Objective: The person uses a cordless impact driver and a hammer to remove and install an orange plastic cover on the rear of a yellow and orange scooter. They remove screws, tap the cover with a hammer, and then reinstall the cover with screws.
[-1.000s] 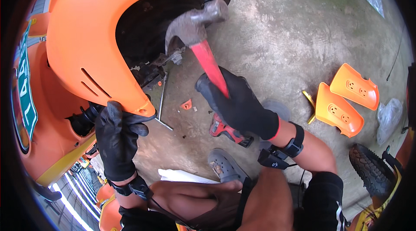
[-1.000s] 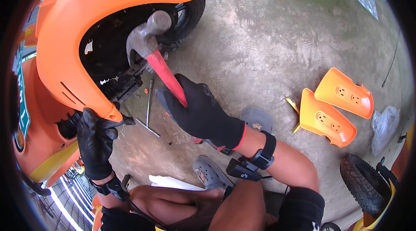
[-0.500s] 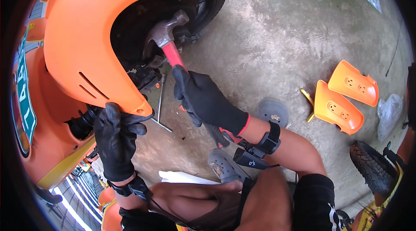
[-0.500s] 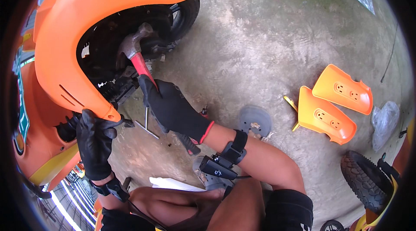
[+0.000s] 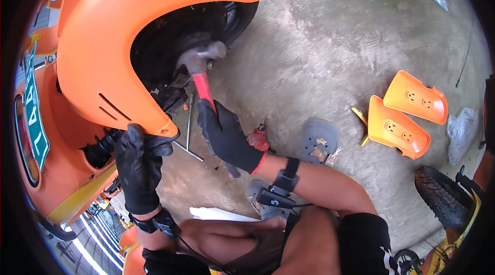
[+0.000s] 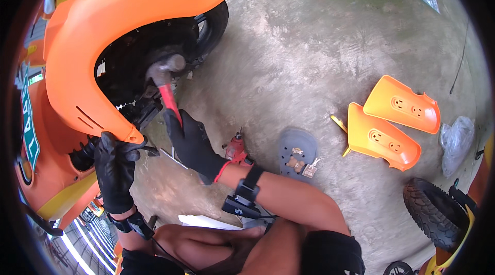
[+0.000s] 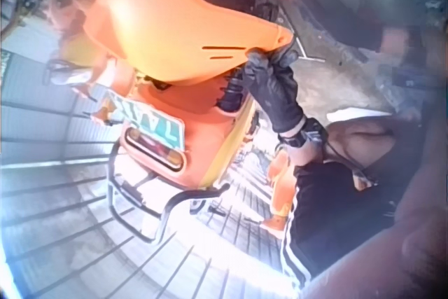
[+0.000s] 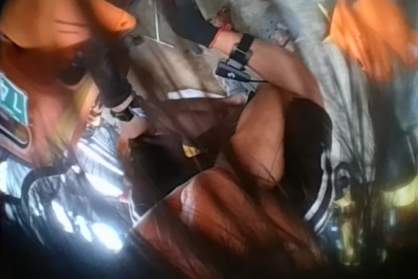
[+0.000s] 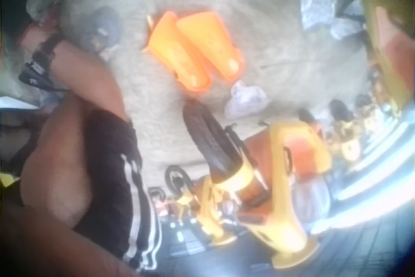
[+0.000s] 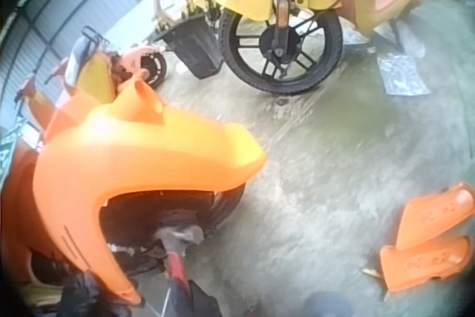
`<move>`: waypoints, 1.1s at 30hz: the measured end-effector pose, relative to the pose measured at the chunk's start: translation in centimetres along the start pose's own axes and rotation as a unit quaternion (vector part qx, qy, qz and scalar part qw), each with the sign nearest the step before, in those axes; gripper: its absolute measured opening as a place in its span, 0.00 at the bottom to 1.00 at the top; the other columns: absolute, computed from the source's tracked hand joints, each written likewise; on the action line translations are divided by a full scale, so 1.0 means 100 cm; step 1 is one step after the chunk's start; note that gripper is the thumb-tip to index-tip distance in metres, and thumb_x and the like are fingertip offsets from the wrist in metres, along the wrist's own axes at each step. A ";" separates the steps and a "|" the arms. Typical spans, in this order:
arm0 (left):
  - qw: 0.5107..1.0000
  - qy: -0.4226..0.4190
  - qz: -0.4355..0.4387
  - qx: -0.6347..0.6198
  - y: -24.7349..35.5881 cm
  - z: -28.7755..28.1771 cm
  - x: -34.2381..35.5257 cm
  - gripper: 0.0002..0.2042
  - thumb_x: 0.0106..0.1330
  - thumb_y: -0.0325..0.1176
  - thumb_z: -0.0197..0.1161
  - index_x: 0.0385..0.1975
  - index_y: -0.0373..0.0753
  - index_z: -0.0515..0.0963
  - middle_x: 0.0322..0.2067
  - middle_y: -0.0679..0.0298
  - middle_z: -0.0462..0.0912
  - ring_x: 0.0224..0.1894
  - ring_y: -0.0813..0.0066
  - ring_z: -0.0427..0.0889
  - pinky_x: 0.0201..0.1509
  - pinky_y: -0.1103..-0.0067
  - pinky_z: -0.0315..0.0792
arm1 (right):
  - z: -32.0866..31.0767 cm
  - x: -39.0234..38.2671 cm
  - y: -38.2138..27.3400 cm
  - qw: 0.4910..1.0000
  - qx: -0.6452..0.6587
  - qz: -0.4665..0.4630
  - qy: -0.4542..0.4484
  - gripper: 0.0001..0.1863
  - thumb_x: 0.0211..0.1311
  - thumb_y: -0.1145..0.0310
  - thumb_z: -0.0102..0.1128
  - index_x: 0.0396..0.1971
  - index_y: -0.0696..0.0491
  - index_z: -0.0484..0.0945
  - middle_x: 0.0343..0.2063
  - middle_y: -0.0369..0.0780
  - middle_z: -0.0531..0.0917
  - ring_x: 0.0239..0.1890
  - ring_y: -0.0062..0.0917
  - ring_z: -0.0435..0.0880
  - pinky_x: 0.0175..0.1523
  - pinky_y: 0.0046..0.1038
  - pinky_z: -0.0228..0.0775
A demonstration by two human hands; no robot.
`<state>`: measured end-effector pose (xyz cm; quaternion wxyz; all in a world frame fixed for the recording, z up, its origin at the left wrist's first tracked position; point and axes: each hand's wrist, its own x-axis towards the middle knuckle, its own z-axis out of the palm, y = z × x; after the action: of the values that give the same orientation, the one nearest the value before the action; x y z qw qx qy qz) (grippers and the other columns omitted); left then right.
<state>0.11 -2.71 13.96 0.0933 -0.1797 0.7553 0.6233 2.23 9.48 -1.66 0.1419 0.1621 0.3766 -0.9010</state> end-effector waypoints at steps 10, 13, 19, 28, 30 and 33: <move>1.000 -0.004 0.002 -0.013 -0.005 0.000 0.001 0.19 0.76 0.42 0.54 0.50 0.29 0.75 0.35 0.53 0.87 0.28 0.70 0.86 0.35 0.80 0.80 | 0.012 -0.006 -0.002 0.994 0.095 0.045 -0.010 0.19 0.78 0.53 0.45 0.30 0.52 0.70 0.15 0.32 0.68 0.14 0.16 0.65 0.21 0.25 0.59; 1.000 0.007 0.003 0.000 -0.010 -0.007 0.004 0.19 0.77 0.43 0.54 0.49 0.29 0.76 0.35 0.52 0.87 0.28 0.69 0.86 0.35 0.80 0.80 | 0.013 -0.010 -0.017 0.996 0.064 0.053 -0.025 0.21 0.78 0.54 0.45 0.30 0.56 0.70 0.16 0.37 0.70 0.18 0.24 0.71 0.27 0.32 0.63; 0.999 -0.014 0.007 -0.053 -0.041 -0.004 0.009 0.14 0.78 0.38 0.51 0.50 0.33 0.74 0.37 0.59 0.85 0.25 0.72 0.83 0.33 0.80 0.78 | 0.007 -0.014 -0.033 0.989 0.018 0.130 -0.071 0.20 0.77 0.54 0.46 0.34 0.58 0.71 0.17 0.41 0.72 0.19 0.30 0.75 0.28 0.33 0.67; 0.969 -0.223 -0.099 0.033 -0.097 0.025 -0.067 0.22 0.78 0.51 0.45 0.53 0.38 0.74 0.23 0.61 0.77 0.22 0.70 0.79 0.28 0.76 0.75 | -0.020 0.002 -0.023 0.819 -0.492 -0.239 -0.174 0.18 0.70 0.66 0.51 0.56 0.58 0.71 0.31 0.50 0.80 0.30 0.43 0.81 0.33 0.42 0.73; 0.871 -0.226 -0.254 -0.354 -0.101 0.031 -0.068 0.21 0.78 0.49 0.46 0.48 0.36 0.77 0.16 0.62 0.73 0.14 0.71 0.73 0.19 0.76 0.70 | -0.034 0.006 -0.067 0.763 -0.552 -0.296 -0.157 0.11 0.68 0.69 0.52 0.46 0.57 0.77 0.31 0.47 0.80 0.31 0.42 0.80 0.34 0.38 0.73; 0.865 -0.223 -0.259 -0.367 -0.093 0.038 -0.067 0.18 0.77 0.46 0.51 0.44 0.35 0.77 0.11 0.63 0.70 0.07 0.72 0.67 0.09 0.76 0.60 | -0.026 -0.006 -0.163 0.717 -0.622 -0.268 -0.166 0.06 0.66 0.69 0.56 0.38 0.55 0.79 0.29 0.44 0.81 0.31 0.42 0.81 0.36 0.37 0.73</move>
<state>9.53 0.58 7.16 0.3442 -0.2461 0.3572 0.8327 -2.88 22.46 7.11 0.0241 -0.2227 0.8498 -0.4771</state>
